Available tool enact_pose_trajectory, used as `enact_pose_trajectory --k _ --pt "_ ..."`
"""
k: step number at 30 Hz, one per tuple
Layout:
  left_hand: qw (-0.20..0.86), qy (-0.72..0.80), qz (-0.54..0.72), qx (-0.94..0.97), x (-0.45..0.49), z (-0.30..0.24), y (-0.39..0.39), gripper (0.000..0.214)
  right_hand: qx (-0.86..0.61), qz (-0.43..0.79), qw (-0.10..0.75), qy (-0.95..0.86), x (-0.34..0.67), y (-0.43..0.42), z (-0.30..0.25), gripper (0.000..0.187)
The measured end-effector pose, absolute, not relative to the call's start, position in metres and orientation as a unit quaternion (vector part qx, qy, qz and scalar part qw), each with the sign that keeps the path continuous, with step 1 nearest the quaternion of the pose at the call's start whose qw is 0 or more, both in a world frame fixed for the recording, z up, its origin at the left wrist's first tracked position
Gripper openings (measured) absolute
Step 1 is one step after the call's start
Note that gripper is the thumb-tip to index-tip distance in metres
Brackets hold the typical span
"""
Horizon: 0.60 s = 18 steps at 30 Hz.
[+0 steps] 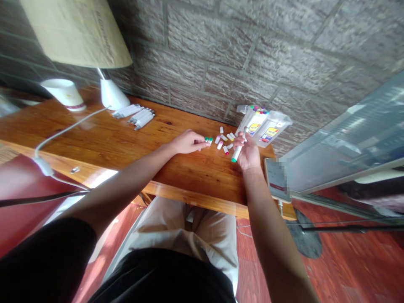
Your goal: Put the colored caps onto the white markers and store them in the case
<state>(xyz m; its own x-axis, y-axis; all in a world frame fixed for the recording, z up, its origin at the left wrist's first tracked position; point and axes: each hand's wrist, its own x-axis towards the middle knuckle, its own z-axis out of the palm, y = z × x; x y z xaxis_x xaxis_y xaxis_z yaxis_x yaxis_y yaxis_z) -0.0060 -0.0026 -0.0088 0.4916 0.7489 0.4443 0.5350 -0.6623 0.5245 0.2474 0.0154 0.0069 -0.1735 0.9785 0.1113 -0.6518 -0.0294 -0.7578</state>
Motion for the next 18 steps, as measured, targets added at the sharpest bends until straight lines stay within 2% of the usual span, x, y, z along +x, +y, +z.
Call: enact_pose_trajectory --k 3,12,18 --pt "0.164 0.381 0.337 0.845 -0.006 -0.008 -0.004 0.045 -0.187 0.699 0.583 -0.37 0.254 0.011 0.011 0.013" --pt "0.171 0.387 0.331 0.844 -0.006 -0.006 -0.004 0.047 -0.101 0.736 0.577 -0.339 0.269 0.017 -0.003 0.058" --pt "0.175 0.39 0.333 0.841 -0.007 -0.007 -0.004 0.046 -0.133 0.75 0.563 -0.319 0.27 0.019 -0.002 0.058"
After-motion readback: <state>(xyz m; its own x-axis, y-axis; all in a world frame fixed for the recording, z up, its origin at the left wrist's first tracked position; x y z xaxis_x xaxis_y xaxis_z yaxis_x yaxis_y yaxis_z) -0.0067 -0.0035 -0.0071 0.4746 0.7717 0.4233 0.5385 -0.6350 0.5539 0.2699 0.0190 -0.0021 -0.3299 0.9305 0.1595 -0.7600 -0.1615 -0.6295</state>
